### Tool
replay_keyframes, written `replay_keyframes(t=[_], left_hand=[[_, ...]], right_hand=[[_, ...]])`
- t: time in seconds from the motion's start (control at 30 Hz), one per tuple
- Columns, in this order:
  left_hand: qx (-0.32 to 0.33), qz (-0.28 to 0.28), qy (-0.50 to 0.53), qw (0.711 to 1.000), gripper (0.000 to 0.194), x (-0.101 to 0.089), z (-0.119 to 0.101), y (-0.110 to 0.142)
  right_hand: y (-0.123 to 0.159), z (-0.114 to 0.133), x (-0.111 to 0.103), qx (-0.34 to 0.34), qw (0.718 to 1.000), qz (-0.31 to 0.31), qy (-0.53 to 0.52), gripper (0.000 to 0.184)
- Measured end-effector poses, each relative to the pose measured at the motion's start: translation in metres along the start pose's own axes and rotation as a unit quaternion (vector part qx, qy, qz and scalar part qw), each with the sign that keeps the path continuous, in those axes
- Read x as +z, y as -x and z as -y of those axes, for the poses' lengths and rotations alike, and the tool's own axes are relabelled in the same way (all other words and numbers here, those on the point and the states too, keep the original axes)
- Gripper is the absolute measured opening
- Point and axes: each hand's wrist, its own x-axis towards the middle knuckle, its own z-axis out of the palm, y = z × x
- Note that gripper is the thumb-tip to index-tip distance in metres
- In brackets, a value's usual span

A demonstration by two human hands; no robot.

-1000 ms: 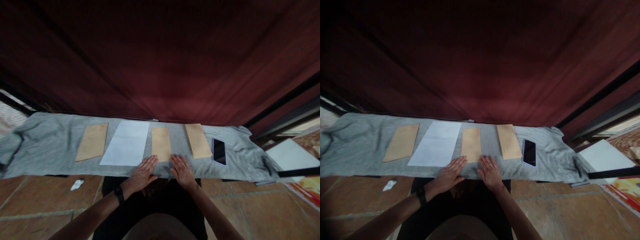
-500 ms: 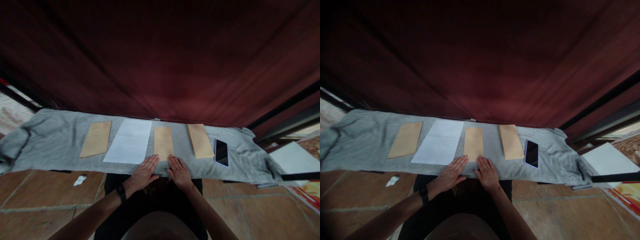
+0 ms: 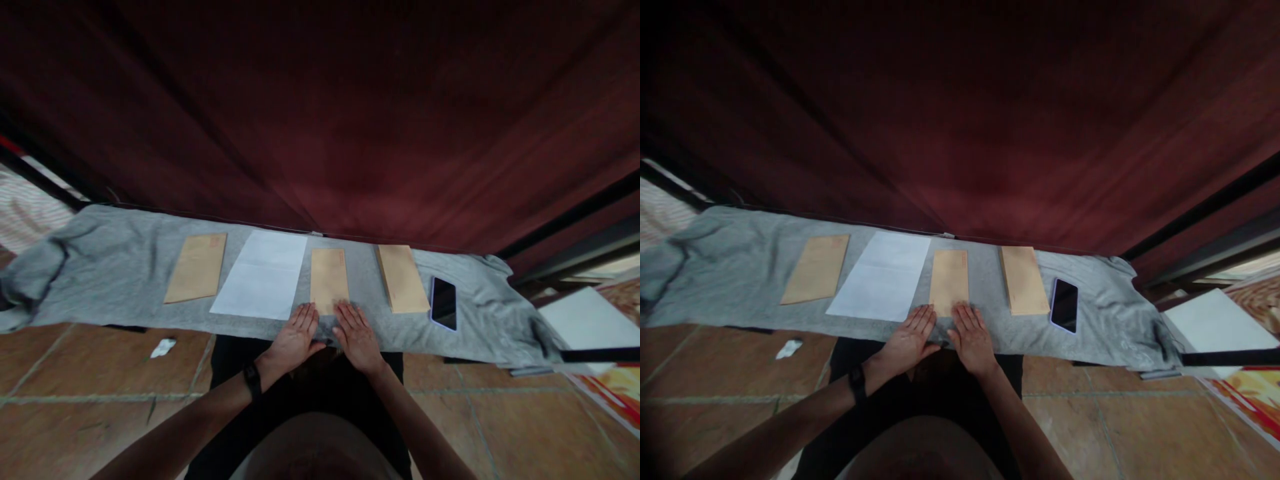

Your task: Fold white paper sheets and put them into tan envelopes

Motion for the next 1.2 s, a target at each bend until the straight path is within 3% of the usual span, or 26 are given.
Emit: replay_keyframes(t=[0.17, 0.37, 0.87, 1.03, 1.2], left_hand=[[-0.004, -0.012, 0.017, 1.000, 0.075, 0.007, -0.015, -0.015], [0.025, 0.000, 0.046, 0.999, 0.090, 0.015, -0.008, -0.010], [0.028, 0.005, 0.057, 0.998, 0.088, 0.010, -0.003, -0.004], [0.028, 0.001, 0.047, 0.998, 0.088, 0.011, -0.002, -0.002], [0.036, -0.013, 0.049, 0.998, 0.087, 0.013, 0.001, -0.003]], right_hand=[[-0.004, 0.010, 0.012, -0.008, 1.000, 0.017, -0.004, 0.051], [0.005, 0.007, 0.018, -0.003, 1.000, -0.003, 0.014, 0.052], [0.028, -0.023, 0.007, 0.019, 0.999, -0.006, 0.033, 0.051], [0.012, -0.010, 0.004, 0.027, 0.999, -0.022, 0.020, 0.052], [-0.014, 0.008, 0.006, -0.017, 1.000, 0.012, -0.001, 0.051]])
